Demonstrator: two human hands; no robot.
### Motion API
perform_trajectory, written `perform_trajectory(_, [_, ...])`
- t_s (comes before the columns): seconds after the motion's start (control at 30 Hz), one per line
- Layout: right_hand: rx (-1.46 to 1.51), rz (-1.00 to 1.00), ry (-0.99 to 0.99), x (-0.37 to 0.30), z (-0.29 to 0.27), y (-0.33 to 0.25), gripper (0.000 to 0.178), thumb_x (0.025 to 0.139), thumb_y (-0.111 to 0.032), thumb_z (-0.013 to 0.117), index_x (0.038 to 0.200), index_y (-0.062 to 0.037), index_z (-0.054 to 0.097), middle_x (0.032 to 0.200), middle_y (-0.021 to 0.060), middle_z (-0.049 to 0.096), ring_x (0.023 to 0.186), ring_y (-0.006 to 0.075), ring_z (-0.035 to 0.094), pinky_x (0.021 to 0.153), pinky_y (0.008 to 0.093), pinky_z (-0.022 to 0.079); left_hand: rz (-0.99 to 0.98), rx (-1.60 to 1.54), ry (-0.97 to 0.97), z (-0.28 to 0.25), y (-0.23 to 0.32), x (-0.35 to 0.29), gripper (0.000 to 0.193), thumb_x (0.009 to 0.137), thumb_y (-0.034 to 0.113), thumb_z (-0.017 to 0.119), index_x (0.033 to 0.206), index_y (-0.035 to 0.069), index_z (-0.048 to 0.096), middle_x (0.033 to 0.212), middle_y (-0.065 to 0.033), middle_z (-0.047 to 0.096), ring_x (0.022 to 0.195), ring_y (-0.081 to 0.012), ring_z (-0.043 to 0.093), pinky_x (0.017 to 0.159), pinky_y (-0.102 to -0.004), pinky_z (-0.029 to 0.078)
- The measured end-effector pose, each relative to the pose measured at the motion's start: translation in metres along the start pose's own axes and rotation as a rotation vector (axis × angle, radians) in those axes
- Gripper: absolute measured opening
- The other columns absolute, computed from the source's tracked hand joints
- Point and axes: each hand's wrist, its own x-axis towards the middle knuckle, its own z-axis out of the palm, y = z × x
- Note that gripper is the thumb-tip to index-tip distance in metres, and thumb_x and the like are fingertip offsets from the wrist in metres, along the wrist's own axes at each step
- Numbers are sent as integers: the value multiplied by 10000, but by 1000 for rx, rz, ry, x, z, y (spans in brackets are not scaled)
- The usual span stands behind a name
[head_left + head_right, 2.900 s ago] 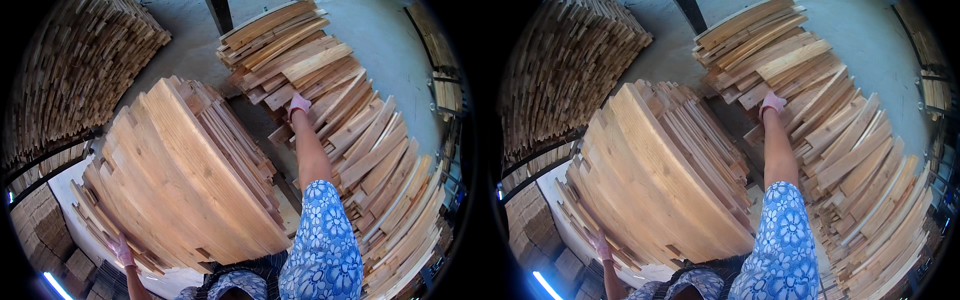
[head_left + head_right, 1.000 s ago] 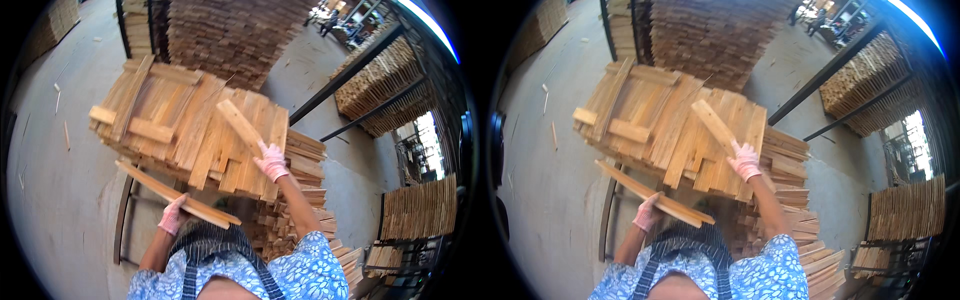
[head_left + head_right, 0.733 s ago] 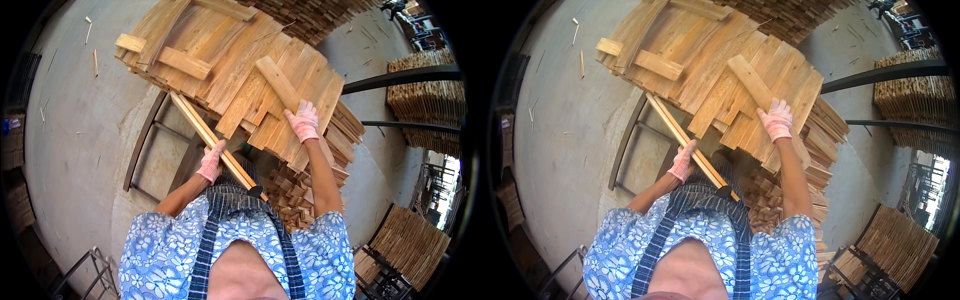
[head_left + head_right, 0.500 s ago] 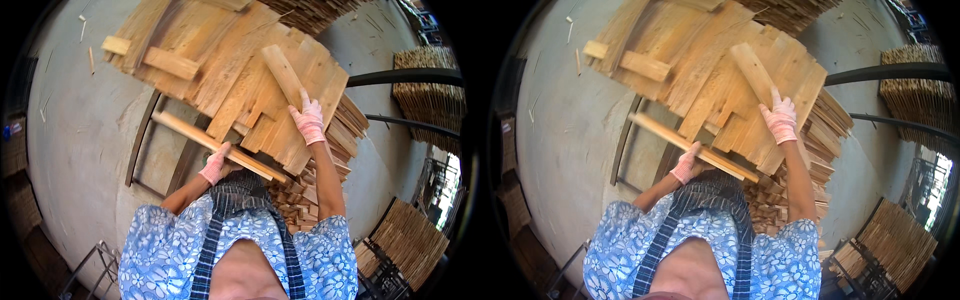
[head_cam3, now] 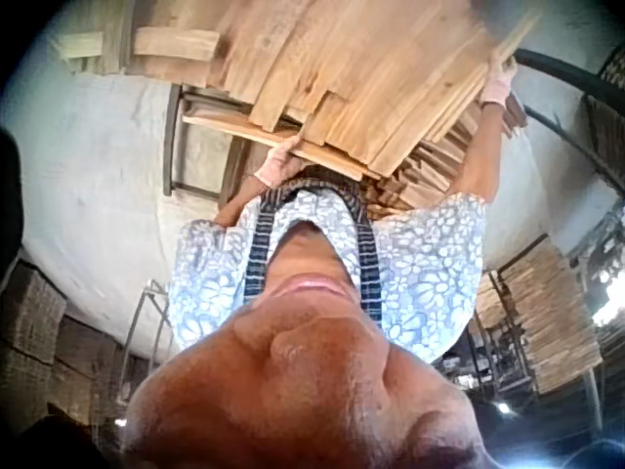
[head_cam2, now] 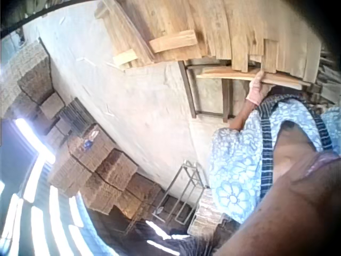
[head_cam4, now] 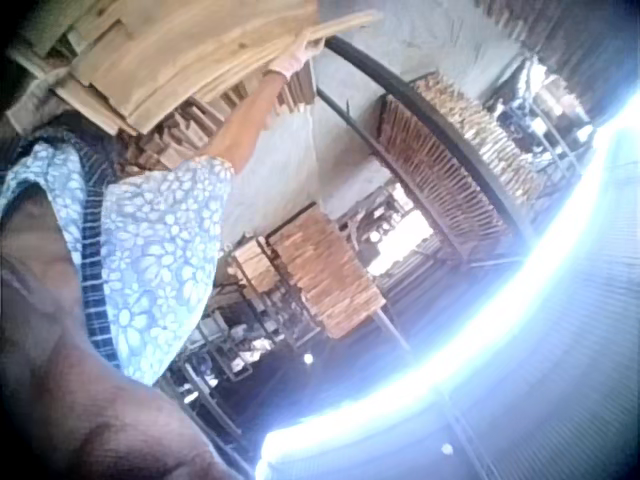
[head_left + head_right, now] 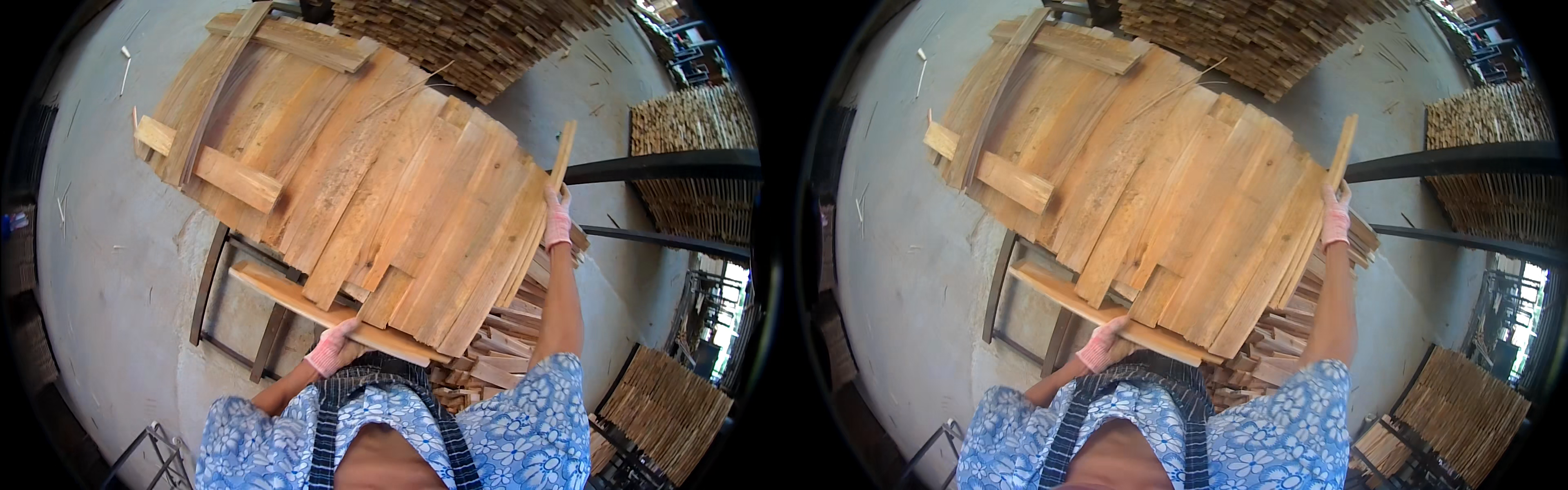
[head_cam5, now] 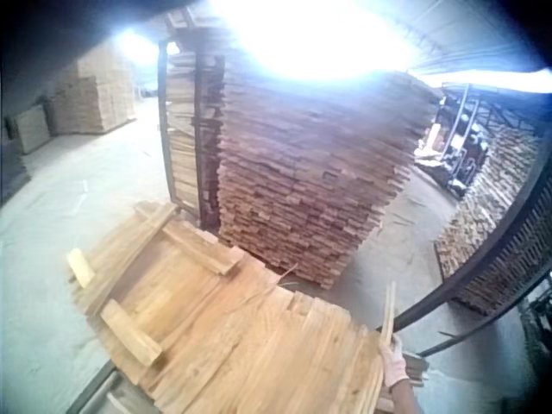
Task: The person lifts stacks of wooden planks from a metal rack and places them onto a wooden pallet on the floor. They repeat this process, moving wood from the rack to the pallet and occasionally adjusting the planks on the pallet.
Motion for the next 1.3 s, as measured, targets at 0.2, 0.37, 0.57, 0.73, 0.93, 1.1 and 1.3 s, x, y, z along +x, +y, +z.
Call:
perform_trajectory(0.2, [-311, -79, 32, 23, -6, -1, 775, 946, -316, 760, 1573, -104, 358, 1396, 120, 553, 1241, 250, 555, 1065, 383, 454, 29, -39, 81, 18, -3, 18, 613, 968, 145, 710, 1472, -36, 413, 1498, -235, 493, 1386, -425, 492, 1124, -679, 419])
perform_trajectory(0.37, [-847, -404, -173, 25, 61, -82, 795, 847, -299, 804, 1553, -244, 443, 1318, 263, 563, 1224, 409, 575, 1059, 454, 479, 99, -3, -48, 14, -4, 10, 571, 974, 124, 697, 1453, -34, 432, 1471, -241, 514, 1358, -430, 520, 1107, -684, 436])
perform_trajectory(0.57, [-1269, -706, -436, 5, 208, -148, 782, 825, -399, 796, 1534, -293, 484, 1252, 254, 595, 1177, 442, 582, 1027, 475, 488, 2, -12, 147, -21, -8, -4, 464, 922, 82, 726, 1317, -44, 519, 1301, -236, 609, 1265, -442, 592, 1081, -674, 472])
perform_trajectory(0.73, [-1410, -692, -418, 4, 256, -110, 751, 895, -505, 702, 1569, -329, 422, 1418, 214, 527, 1311, 415, 519, 1092, 525, 425, 119, -20, 8, -7, 0, 5, 454, 870, 65, 735, 1270, -41, 548, 1358, -249, 574, 1290, -453, 568, 1085, -705, 445])
perform_trajectory(0.93, [-1363, -810, -394, 14, 241, -98, 711, 930, -515, 658, 1567, -295, 432, 1407, 228, 523, 1293, 426, 517, 1081, 528, 432, 143, -18, 92, 4, 1, 34, 482, 844, 166, 757, 1282, 70, 582, 1318, -207, 610, 1255, -449, 583, 1033, -734, 463])
perform_trajectory(1.1, [-1285, -809, -358, 32, 246, -89, 772, 882, -569, 690, 1571, -365, 408, 1316, 218, 596, 1216, 430, 593, 1029, 514, 493, 193, 9, -30, -17, -1, 16, 376, 880, 201, 747, 1183, 32, 601, 1226, -173, 645, 1204, -385, 619, 988, -695, 507])
perform_trajectory(1.3, [-1411, -792, -343, 39, 253, -77, 759, 922, -576, 663, 1594, -393, 360, 1405, 202, 561, 1303, 402, 549, 1097, 512, 451, 75, -71, 222, 4, 8, 7, 443, 877, 114, 726, 1268, -10, 557, 1344, -216, 569, 1249, -448, 576, 1065, -730, 436])
